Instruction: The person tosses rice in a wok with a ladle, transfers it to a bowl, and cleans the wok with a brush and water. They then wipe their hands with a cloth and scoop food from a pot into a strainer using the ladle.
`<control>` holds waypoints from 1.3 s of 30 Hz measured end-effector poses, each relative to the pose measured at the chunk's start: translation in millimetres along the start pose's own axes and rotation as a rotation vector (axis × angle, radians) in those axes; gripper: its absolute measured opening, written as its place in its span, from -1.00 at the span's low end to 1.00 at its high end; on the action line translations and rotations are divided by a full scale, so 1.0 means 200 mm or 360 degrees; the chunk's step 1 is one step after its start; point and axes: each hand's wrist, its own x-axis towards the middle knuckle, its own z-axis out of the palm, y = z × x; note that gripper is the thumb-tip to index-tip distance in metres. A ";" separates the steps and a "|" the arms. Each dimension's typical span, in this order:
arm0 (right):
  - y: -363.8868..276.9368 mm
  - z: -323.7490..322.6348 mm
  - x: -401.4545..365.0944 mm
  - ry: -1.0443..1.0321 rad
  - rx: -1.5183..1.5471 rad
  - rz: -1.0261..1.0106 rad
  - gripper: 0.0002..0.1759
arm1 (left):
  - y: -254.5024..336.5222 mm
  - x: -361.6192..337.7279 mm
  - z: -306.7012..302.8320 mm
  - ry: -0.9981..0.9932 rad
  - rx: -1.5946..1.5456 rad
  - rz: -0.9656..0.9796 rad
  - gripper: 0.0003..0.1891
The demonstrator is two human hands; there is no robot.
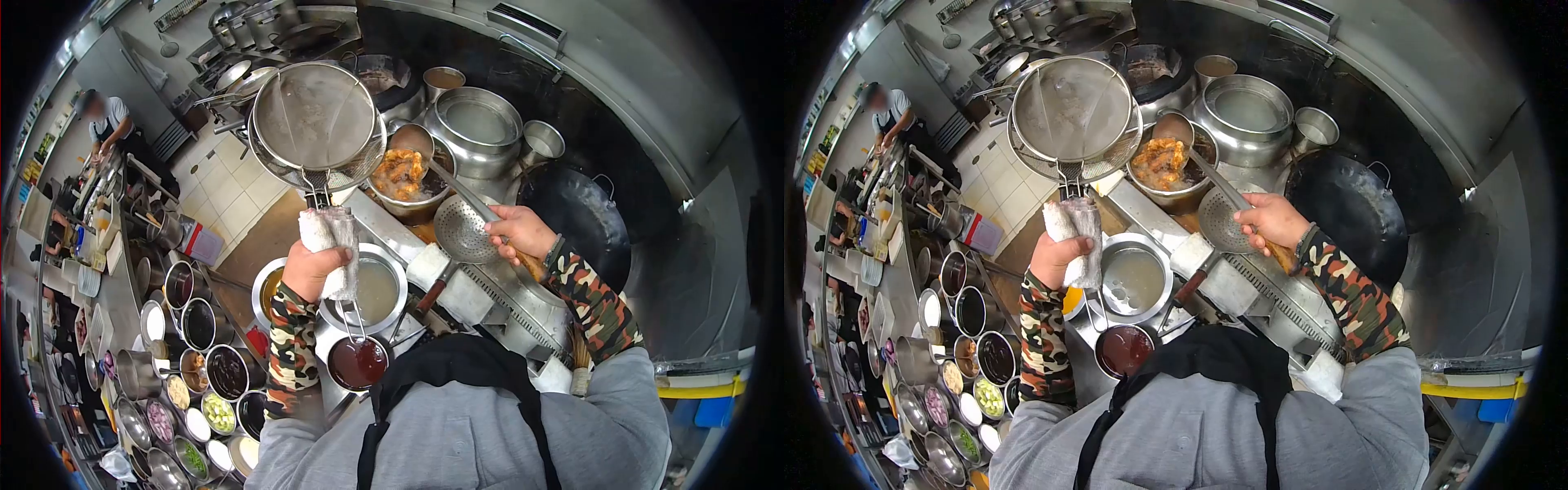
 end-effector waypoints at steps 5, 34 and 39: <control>0.02 0.03 -0.04 0.0013 -0.0182 -0.0090 -0.47 | -0.03 0.00 -0.02 0.0008 -0.0045 0.0033 -0.61; 0.20 0.07 -0.18 0.0244 -0.0340 -0.0515 -0.41 | -0.09 0.00 0.03 -0.0036 -0.0354 -0.0035 -0.53; 0.45 0.16 -0.12 0.0645 -0.0003 -0.0654 -0.32 | -0.16 0.05 0.03 -0.0264 -0.0442 -0.0136 -0.58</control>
